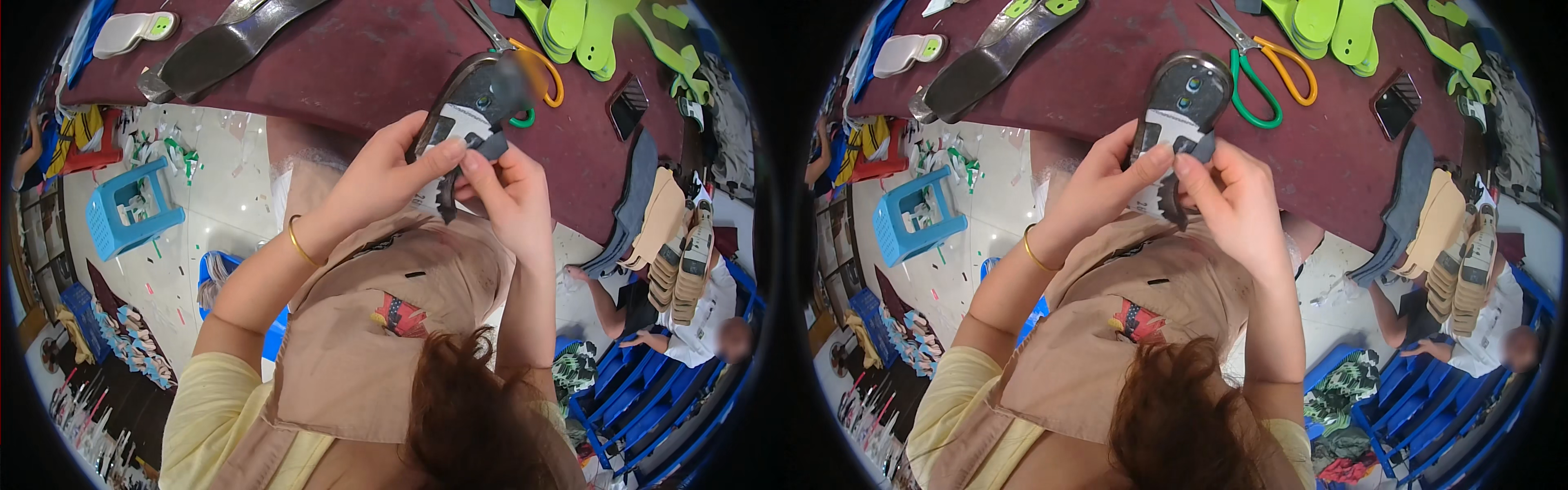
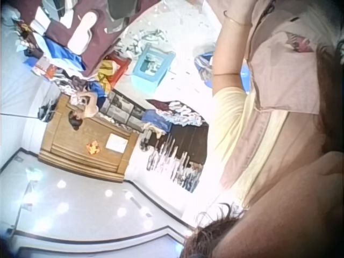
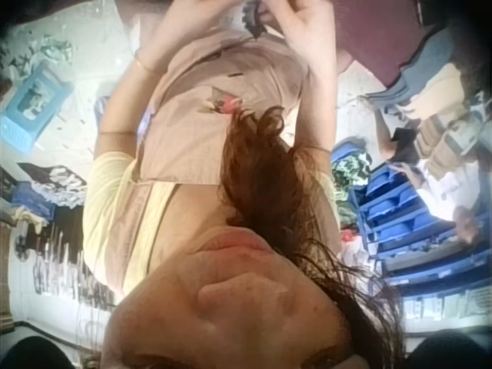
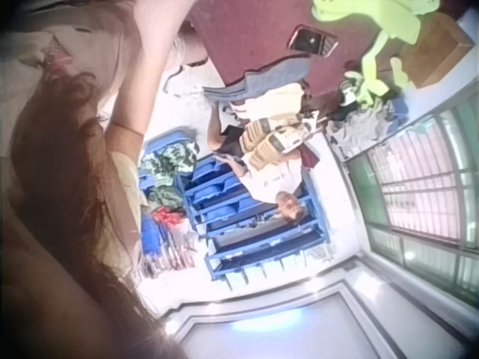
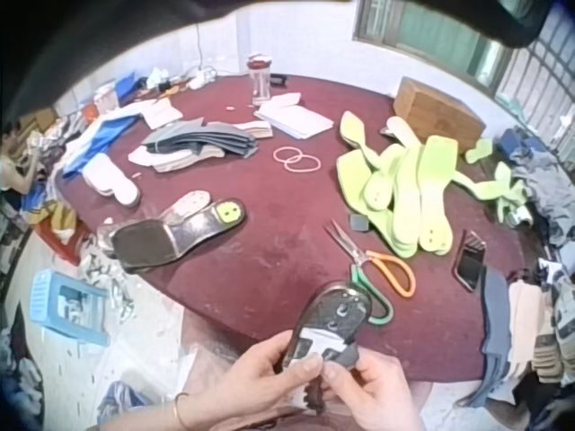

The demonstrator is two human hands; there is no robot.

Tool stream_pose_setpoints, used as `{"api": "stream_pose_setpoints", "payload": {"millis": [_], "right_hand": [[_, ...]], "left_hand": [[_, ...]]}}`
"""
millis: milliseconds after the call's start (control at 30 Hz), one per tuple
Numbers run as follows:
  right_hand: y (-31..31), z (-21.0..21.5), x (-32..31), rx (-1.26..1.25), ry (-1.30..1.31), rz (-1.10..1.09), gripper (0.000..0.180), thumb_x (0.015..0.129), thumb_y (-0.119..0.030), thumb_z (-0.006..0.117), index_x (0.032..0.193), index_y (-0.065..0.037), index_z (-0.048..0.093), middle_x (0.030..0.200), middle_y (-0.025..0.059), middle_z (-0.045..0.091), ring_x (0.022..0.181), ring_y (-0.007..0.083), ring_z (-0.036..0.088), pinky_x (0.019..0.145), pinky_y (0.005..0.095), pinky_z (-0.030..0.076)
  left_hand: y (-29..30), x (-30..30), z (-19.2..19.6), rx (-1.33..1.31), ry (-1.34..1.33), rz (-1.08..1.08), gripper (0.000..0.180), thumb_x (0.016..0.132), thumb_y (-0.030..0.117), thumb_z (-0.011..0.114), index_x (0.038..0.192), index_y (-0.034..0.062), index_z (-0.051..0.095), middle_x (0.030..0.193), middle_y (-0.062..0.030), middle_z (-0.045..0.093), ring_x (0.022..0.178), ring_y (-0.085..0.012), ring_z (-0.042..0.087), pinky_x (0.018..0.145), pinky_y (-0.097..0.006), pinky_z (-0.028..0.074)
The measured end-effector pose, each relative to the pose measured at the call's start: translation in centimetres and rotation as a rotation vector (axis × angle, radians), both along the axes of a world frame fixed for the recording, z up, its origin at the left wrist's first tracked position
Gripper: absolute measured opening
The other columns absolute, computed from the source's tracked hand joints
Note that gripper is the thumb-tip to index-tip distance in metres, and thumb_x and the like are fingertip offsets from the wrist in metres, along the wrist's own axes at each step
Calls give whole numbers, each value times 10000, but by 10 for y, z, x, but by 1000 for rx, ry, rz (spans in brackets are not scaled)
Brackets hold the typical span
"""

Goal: The recorder is assembling shoe soles by applying adhesive and trimming components.

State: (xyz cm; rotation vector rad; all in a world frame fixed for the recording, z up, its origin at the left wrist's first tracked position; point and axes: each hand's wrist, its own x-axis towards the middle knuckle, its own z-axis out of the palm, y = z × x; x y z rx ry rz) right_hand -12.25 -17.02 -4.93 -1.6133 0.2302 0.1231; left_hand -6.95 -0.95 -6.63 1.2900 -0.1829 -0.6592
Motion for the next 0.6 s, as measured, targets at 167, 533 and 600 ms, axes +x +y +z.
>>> {"api": "stream_pose_setpoints", "payload": {"millis": [167, 533, 600], "right_hand": [[-13, 14, -9, 146, 78, 56, 182, 906, -139, 601, 901, 42, 601, 752, 49, 634, 696, 97, 627, 597, 234, 527], [-16, -8, -13, 536, 66, 102, 273, 940, -205, 551, 1044, 42, 601, 886, 109, 667, 771, 155, 655, 650, 281, 560], [-3, -4, -13, 494, 53, -5, 273, 943, -225, 550, 1024, 32, 594, 854, 81, 656, 733, 141, 636, 615, 268, 538]], "left_hand": [[2, 3, 6, -95, 179, -74, 297, 892, 285, 639, 976, 1, 623, 852, 5, 615, 753, -33, 525, 655, -211, 452], [0, 2, -5, -424, 466, -176, 294, 947, 276, 543, 1057, 8, 593, 887, -25, 644, 766, -75, 602, 692, -236, 505], [-1, 2, -7, -329, 371, -98, 264, 947, 256, 546, 1054, 18, 588, 897, -9, 633, 776, -53, 578, 686, -224, 491]]}}
